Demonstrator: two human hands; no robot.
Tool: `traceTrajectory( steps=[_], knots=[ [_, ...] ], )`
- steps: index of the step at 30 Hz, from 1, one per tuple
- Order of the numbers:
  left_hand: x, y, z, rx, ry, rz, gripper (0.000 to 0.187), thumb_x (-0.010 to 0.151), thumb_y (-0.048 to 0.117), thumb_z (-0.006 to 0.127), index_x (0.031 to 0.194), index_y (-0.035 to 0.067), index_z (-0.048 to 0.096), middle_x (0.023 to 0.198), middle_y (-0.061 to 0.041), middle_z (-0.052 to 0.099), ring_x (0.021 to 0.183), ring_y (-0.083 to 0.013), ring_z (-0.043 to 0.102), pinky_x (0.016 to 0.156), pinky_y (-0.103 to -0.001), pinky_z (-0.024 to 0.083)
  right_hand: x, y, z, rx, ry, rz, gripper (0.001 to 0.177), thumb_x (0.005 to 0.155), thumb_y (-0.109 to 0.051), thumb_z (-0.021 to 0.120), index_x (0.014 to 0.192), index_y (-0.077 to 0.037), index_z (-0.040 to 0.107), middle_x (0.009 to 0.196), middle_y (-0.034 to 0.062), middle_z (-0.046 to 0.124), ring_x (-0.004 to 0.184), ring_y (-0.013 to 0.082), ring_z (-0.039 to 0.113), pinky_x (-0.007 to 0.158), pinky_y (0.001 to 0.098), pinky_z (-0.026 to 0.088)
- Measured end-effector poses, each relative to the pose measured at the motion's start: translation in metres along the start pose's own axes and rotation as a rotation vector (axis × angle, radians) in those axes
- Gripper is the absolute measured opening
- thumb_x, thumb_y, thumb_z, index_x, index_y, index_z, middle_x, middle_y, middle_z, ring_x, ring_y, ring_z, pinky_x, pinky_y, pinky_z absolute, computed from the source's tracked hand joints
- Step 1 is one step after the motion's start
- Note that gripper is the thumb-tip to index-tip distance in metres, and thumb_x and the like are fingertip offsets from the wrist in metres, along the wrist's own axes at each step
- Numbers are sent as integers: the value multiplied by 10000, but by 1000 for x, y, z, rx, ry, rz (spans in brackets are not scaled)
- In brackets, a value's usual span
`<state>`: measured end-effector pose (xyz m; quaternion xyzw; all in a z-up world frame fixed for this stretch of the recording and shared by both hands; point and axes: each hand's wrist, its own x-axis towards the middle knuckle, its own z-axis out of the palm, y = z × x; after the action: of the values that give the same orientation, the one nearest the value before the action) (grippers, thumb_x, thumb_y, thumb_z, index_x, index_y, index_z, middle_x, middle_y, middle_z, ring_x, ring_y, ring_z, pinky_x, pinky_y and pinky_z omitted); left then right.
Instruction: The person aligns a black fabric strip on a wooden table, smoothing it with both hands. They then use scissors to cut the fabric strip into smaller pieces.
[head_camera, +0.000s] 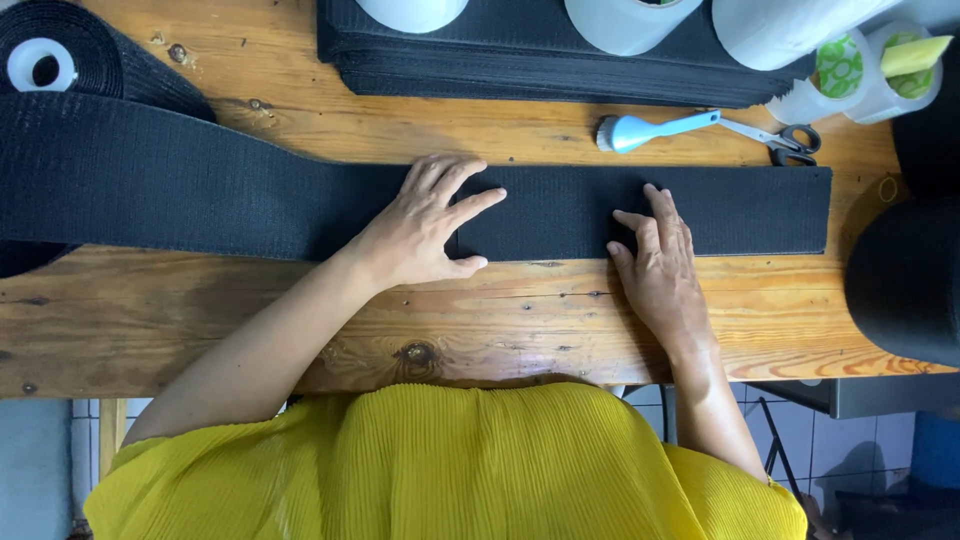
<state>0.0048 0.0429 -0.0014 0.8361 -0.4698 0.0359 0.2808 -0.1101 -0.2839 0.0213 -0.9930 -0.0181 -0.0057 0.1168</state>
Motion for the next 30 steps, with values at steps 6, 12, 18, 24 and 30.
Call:
traceTrajectory(
  steps=[6, 12, 18, 24, 30],
  knots=[
    [-1, 1, -1, -13, -16, 7, 738, 723, 424, 838, 1382, 167, 627, 1405, -211, 451, 1327, -417, 435, 1131, -593, 301, 2, -14, -18, -3, -18, -7, 366, 1027, -318, 653, 1349, -173, 555, 1562, 158, 412, 1490, 428, 381, 1148, 561, 388],
    [-1, 0, 1, -7, -17, 0, 710, 721, 435, 841, 1355, 175, 652, 1413, -212, 439, 1334, -412, 425, 1133, -589, 294, 17, 11, -36, -42, 53, -99, 371, 975, -293, 747, 1310, -193, 624, 1493, 140, 509, 1442, 389, 481, 1094, 488, 469],
    [2, 3, -4, 81, -50, 4, 719, 802, 537, 774, 1424, 223, 596, 1428, -210, 424, 1303, -404, 407, 1121, -593, 341, 66, -26, -110, 195, 370, -224, 268, 1082, 127, 669, 1296, 53, 525, 1409, 265, 436, 1342, 435, 461, 1021, 535, 485],
    [2, 3, -3, 93, -56, -3, 720, 801, 542, 762, 1430, 236, 591, 1433, -203, 427, 1300, -403, 414, 1115, -591, 343, 126, -31, -96, 299, 369, -243, 537, 1150, -34, 773, 1502, -33, 367, 1439, 239, 358, 1310, 466, 560, 984, 493, 574],
    [1, 3, -4, 77, -51, -9, 708, 809, 533, 763, 1424, 226, 593, 1444, -207, 422, 1302, -406, 404, 1122, -594, 340, 162, -35, -78, 81, 382, -266, 506, 1118, -258, 841, 1399, -59, 471, 1277, 225, 518, 1111, 456, 534, 718, 562, 515]
  ],
)
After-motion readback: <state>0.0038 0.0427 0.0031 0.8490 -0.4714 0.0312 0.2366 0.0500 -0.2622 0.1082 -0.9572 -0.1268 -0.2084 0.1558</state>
